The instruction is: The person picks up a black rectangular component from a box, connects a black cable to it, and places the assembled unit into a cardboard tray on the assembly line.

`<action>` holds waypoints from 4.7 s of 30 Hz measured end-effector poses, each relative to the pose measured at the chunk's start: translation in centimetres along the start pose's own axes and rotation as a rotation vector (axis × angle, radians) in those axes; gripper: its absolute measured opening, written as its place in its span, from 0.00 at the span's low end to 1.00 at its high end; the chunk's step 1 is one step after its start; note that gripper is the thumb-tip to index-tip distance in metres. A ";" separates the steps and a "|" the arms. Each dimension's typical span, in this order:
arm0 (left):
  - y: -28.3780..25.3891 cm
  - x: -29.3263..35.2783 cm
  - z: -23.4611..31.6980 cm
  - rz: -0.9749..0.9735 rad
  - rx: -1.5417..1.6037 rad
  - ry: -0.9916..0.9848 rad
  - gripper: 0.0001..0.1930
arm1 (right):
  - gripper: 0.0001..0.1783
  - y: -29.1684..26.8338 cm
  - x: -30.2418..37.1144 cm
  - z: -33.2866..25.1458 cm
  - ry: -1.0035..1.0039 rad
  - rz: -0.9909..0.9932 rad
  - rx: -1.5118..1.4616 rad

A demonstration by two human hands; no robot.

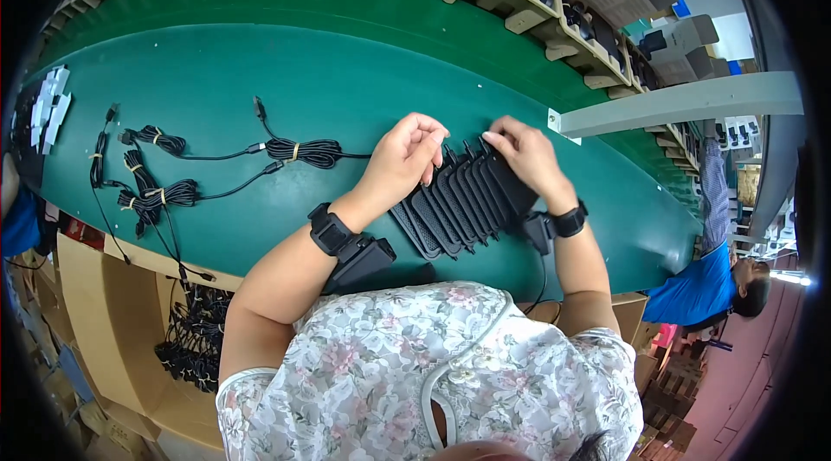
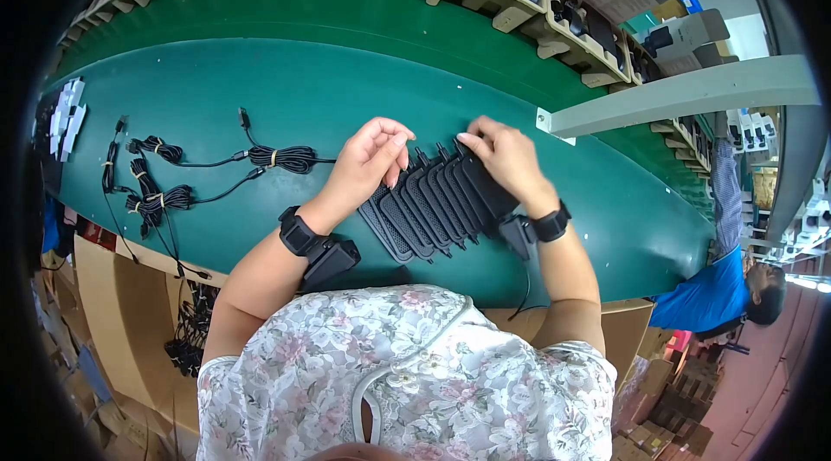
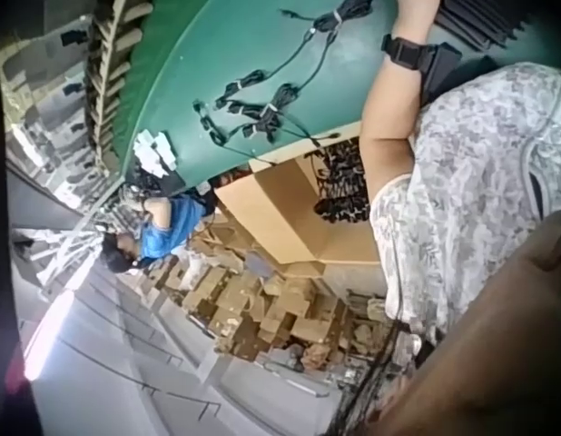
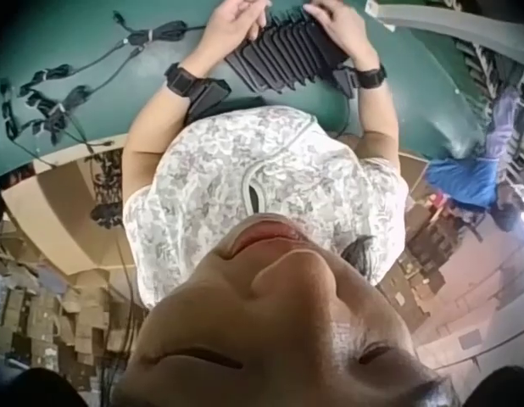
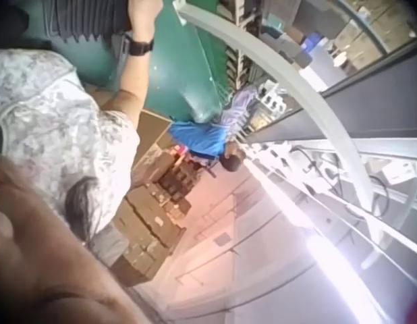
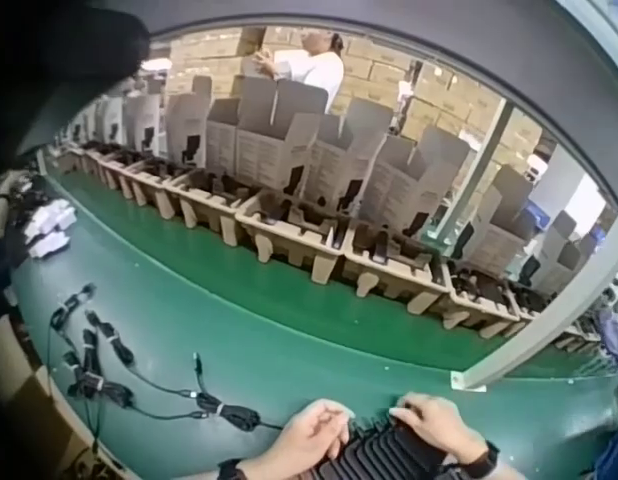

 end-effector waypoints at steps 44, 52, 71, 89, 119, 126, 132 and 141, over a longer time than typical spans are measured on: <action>-0.8 0.5 -0.2 0.052 -1.266 0.126 0.15 | 0.14 -15.7 -17.3 11.1 -0.056 0.936 -0.714; -0.5 0.2 -0.1 0.052 -1.274 0.107 0.15 | 0.20 -15.3 -22.2 19.1 0.215 0.778 -0.368; -1.3 0.0 -1.7 0.145 -1.217 0.127 0.16 | 0.14 -4.1 -13.0 -16.5 -0.651 0.163 0.350; 0.1 0.5 2.5 -0.034 -0.951 0.531 0.20 | 0.12 -1.2 -11.9 -10.6 -0.529 -0.527 -1.513; -1.6 -0.6 -1.3 0.019 -0.017 0.160 0.15 | 0.20 -6.4 -3.4 -8.1 -0.498 0.312 -0.022; -2.4 -0.8 -1.1 0.079 -0.096 0.076 0.17 | 0.17 -16.1 -11.1 0.1 -0.035 0.590 0.052; -3.0 -0.6 -1.6 0.129 -0.096 0.072 0.19 | 0.18 -17.8 -19.3 4.7 0.124 0.546 0.240; -3.4 -0.9 -2.2 0.153 -0.087 0.047 0.21 | 0.19 -13.1 -30.0 10.4 0.347 0.569 0.181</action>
Point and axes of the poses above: each hand's wrist, its own x-axis away from the middle knuckle, its own y-axis out of the palm, z = x × y, the point moved 3 cm from there along -x, towards the middle knuckle, and after that the axes turned 15 degrees about -z, right-handed, at the moved point
